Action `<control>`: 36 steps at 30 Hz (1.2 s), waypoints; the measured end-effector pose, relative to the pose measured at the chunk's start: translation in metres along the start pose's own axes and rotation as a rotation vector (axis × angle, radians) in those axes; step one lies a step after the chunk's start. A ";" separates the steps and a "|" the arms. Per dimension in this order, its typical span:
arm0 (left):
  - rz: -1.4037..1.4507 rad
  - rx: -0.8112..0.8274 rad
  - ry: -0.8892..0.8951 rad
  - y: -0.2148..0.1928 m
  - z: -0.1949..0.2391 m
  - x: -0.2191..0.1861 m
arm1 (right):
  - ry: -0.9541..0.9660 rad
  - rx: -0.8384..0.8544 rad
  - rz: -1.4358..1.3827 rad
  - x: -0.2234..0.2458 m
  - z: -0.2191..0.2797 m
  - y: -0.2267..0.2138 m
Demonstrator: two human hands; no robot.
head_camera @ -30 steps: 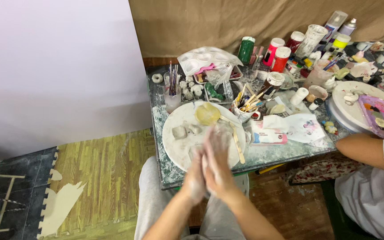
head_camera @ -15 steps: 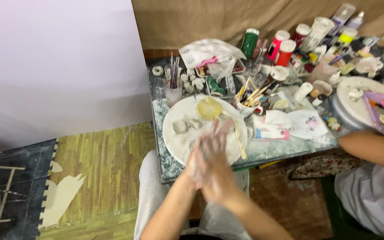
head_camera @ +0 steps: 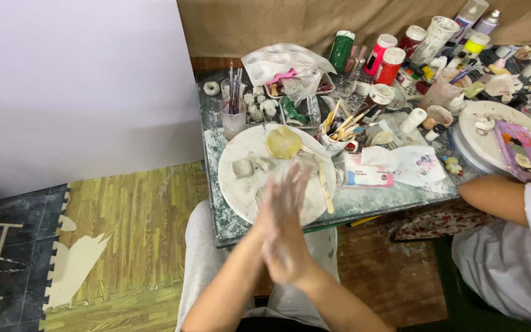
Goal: The person kneads and rolls a lump of clay between their hands, then flattens it on a white plate. They use a wooden stick to smooth and shape the clay surface, repeatedly pressing and refining the form.
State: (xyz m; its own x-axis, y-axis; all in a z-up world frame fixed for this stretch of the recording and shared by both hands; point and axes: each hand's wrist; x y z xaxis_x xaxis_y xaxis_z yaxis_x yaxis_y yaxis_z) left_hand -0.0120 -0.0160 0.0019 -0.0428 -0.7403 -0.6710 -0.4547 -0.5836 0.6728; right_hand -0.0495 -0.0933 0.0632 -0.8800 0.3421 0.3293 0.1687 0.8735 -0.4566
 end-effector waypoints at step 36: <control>0.112 -0.114 -0.336 0.003 -0.004 -0.005 | -0.105 0.220 0.064 -0.019 0.001 -0.009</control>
State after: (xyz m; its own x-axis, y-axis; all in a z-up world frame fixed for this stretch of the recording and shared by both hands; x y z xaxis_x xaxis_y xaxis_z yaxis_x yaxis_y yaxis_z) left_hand -0.0093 -0.0160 0.0084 -0.3851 -0.6616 -0.6434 -0.3296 -0.5526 0.7655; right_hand -0.0341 -0.1076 0.0602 -0.9139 0.3466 0.2114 0.1352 0.7508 -0.6465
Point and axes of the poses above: each hand's wrist, its own z-axis away from the middle knuckle, its own y-axis out of the palm, x = y × z, and after that the axes turned 5 degrees about -y, right-handed
